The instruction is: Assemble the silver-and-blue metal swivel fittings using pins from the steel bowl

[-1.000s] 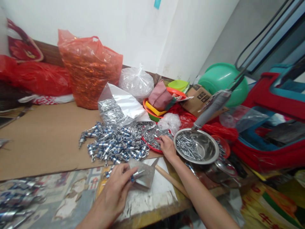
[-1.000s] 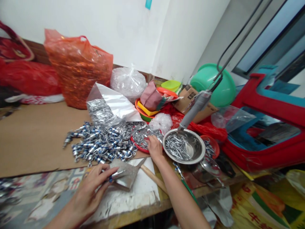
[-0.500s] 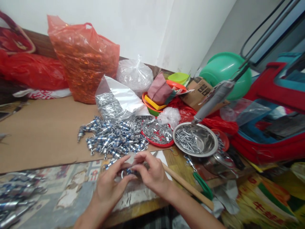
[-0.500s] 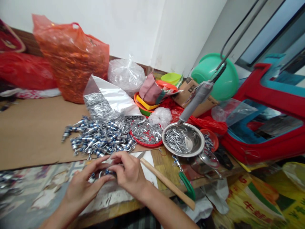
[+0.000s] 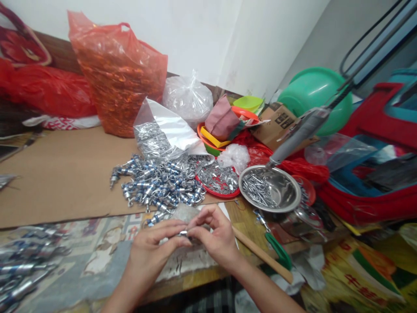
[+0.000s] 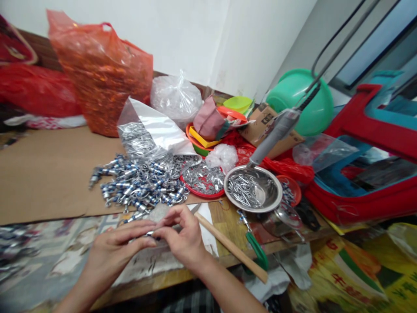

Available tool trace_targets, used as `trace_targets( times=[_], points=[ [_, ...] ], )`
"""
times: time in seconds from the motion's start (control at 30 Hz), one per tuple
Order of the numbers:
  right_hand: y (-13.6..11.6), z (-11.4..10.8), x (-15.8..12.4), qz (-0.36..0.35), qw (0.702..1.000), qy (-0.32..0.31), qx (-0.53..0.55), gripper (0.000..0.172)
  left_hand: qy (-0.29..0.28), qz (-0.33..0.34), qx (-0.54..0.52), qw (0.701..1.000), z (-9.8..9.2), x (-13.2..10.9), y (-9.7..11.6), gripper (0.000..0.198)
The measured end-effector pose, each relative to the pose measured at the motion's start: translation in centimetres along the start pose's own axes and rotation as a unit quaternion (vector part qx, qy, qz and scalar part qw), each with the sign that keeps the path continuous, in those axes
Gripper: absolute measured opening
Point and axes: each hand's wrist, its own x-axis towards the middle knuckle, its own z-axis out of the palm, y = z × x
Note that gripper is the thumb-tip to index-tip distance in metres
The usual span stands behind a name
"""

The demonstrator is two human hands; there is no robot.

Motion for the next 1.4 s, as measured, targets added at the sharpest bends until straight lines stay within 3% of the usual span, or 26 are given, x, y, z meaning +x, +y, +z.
trace_targets(
  times=[0.33,0.4,0.47,0.53,0.6,0.8,0.87,1.03,1.23,1.3,1.4],
  points=[
    [0.5,0.3,-1.4,0.002,0.998,0.031,0.050,0.025,-0.003,-0.034,-0.045,0.998,0.5,-0.5,0.0,0.008],
    [0.4,0.0,-1.7,-0.036,0.999,0.032,-0.006,0.020,0.000,-0.048,-0.075,0.996,0.5,-0.6,0.0,0.006],
    [0.3,-0.4,-2.1,-0.121,0.989,0.020,-0.087,0.022,-0.006,-0.068,-0.127,0.990,0.4,-0.7,-0.1,0.003],
    [0.3,-0.9,-2.4,-0.224,0.959,-0.018,-0.173,0.031,-0.014,-0.086,-0.186,0.979,0.3,-0.8,-0.2,0.003],
    [0.3,-1.4,-2.6,-0.304,0.918,-0.062,-0.247,0.029,-0.019,-0.099,-0.222,0.970,0.3,-0.8,-0.2,0.006],
    [-0.1,-2.2,-2.2,-0.491,0.787,-0.131,-0.349,0.020,-0.051,-0.126,-0.203,0.970,0.3,-0.9,0.5,0.015],
    [-0.1,-2.3,-2.0,-0.510,0.775,-0.125,-0.351,0.019,-0.064,-0.115,-0.169,0.977,0.1,-0.9,0.7,0.015],
    [1.1,-2.1,-2.2,-0.450,0.825,-0.072,-0.334,0.027,-0.076,-0.079,-0.148,0.983,-0.2,-0.9,0.7,0.015],
    [1.5,-1.3,-3.1,-0.315,0.891,-0.036,-0.325,0.024,0.006,-0.097,-0.111,0.989,1.2,-1.6,-0.3,0.015],
    [1.2,-1.2,-3.4,-0.261,0.913,-0.035,-0.312,0.019,0.037,-0.123,-0.115,0.985,1.7,-1.9,-0.7,0.021],
    [0.7,-1.3,-3.9,-0.159,0.948,-0.027,-0.274,0.017,0.024,-0.136,-0.173,0.975,2.2,-2.3,-0.9,0.042]
  ],
)
